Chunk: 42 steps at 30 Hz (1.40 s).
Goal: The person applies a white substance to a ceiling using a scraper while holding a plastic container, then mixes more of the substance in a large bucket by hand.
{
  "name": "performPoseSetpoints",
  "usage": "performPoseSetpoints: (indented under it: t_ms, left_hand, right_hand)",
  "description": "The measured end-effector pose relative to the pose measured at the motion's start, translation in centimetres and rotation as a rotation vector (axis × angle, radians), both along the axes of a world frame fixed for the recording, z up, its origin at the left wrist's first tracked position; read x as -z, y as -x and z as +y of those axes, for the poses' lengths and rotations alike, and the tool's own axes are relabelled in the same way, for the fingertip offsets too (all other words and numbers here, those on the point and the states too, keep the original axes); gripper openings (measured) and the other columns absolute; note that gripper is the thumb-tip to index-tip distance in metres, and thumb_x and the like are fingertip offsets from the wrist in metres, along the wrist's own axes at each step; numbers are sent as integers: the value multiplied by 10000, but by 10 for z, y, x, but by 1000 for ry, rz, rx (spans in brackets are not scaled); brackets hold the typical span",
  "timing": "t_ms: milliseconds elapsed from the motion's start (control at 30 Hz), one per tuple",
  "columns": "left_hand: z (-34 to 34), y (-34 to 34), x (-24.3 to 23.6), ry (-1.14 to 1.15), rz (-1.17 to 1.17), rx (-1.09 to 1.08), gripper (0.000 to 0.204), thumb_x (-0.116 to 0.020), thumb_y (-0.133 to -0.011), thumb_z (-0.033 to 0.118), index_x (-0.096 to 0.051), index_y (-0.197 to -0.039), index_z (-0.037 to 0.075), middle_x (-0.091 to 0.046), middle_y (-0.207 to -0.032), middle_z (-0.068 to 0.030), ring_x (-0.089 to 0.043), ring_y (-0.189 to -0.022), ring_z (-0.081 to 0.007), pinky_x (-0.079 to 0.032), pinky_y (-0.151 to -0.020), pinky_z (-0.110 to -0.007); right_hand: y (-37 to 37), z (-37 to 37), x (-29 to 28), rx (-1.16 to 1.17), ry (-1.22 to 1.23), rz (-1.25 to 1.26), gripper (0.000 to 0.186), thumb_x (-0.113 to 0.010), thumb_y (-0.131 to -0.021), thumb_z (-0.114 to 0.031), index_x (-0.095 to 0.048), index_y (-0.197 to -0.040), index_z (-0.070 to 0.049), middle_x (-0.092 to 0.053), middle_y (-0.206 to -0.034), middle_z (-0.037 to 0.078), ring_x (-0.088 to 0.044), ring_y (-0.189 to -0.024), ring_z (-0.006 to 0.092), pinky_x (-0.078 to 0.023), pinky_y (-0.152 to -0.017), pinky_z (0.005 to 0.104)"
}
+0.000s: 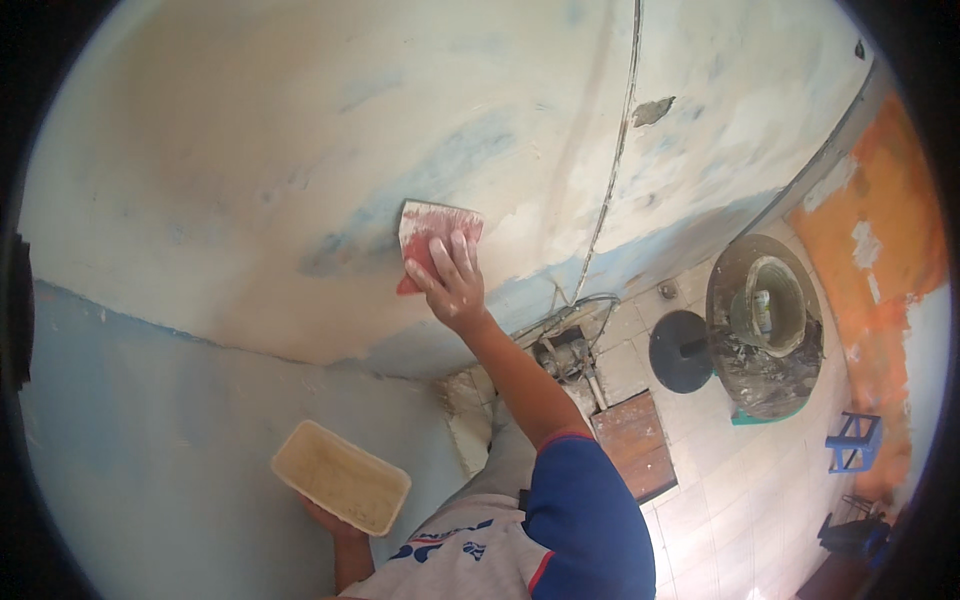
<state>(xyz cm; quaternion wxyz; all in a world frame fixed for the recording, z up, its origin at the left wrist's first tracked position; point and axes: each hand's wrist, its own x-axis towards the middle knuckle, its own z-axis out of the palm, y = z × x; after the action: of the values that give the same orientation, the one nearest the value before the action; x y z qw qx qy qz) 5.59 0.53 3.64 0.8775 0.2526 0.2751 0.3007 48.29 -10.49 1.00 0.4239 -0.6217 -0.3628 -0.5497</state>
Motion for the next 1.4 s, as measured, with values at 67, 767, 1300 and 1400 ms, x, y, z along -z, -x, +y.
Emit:
performPoseSetpoints:
  t_ms: [67,767,1300,1400]
  left_hand:
    - [-1,-7,-8,12,-5,-35,695,-395,-1007,648,-460,-1498,160,-553,-1457,-82,-575,-1274,-333,-468,-1073,-528]
    - [-5,-5,3,7,29,20,705,-391,-1006,656,-445,-1506,162,-509,-1494,-59,-529,-1330,-301,-449,-1099,-485]
    - [-28,17,-9,108,18,-209,650,-384,-1031,617,-482,-1472,149,-571,-1432,-85,-588,-1262,-323,-497,-1047,-519]
    - [-27,31,1,68,-10,-170,718,-336,-1015,659,-408,-1537,172,-470,-1538,-77,-493,-1372,-318,-429,-1124,-503]
  right_hand:
    - [2,-9,-22,38,-123,-7,366,-557,-1003,-83,-585,-1365,-38,-491,-1496,251,-412,-1373,584,-297,-1137,715]
    - [-56,-52,-35,138,-140,83,356,-606,-1005,-156,-617,-1359,-113,-541,-1487,174,-411,-1444,433,-251,-1196,652]
    - [68,45,-18,35,-142,315,484,-431,-975,8,-482,-1454,40,-437,-1523,308,-367,-1419,561,-316,-1157,627]
    - [71,64,-22,88,-173,377,498,-461,-949,20,-495,-1446,38,-442,-1520,307,-356,-1429,555,-309,-1165,623]
